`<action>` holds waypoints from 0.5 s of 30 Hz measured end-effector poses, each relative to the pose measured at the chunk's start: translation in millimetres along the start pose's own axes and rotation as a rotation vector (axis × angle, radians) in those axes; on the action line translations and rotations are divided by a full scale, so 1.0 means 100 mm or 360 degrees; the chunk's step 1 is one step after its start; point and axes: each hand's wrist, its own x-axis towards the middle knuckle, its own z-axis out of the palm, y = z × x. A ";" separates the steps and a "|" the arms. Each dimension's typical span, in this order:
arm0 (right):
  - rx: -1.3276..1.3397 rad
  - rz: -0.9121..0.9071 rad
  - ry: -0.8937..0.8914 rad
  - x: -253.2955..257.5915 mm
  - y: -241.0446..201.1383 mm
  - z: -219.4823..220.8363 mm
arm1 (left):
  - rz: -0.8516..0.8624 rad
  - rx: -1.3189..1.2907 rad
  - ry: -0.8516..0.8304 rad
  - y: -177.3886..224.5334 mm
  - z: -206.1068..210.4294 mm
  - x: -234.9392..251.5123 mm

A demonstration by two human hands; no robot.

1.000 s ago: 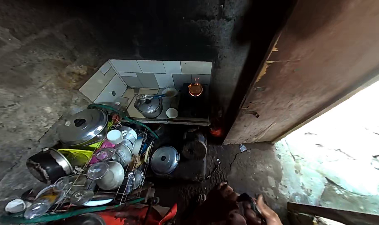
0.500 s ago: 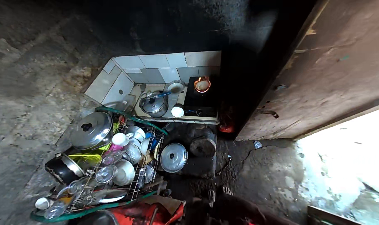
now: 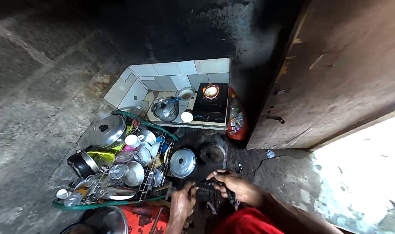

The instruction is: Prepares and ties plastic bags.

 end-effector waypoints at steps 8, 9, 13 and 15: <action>0.1020 -0.0621 -0.0846 -0.50 0.29 0.57 | 0.0517 -0.1256 0.0191 1.01 -0.66 0.93; 0.1076 -0.0638 -0.1082 -0.46 0.32 0.58 | 0.0649 -0.1520 0.0087 1.20 -0.78 0.98; 0.0861 -0.0970 -0.1402 -0.28 0.06 0.40 | 0.1162 -0.1981 -0.0255 1.76 -1.18 0.98; 0.0563 -0.1352 -0.1143 -0.37 -0.15 0.13 | 0.1316 -0.1961 -0.0306 1.87 -1.32 0.88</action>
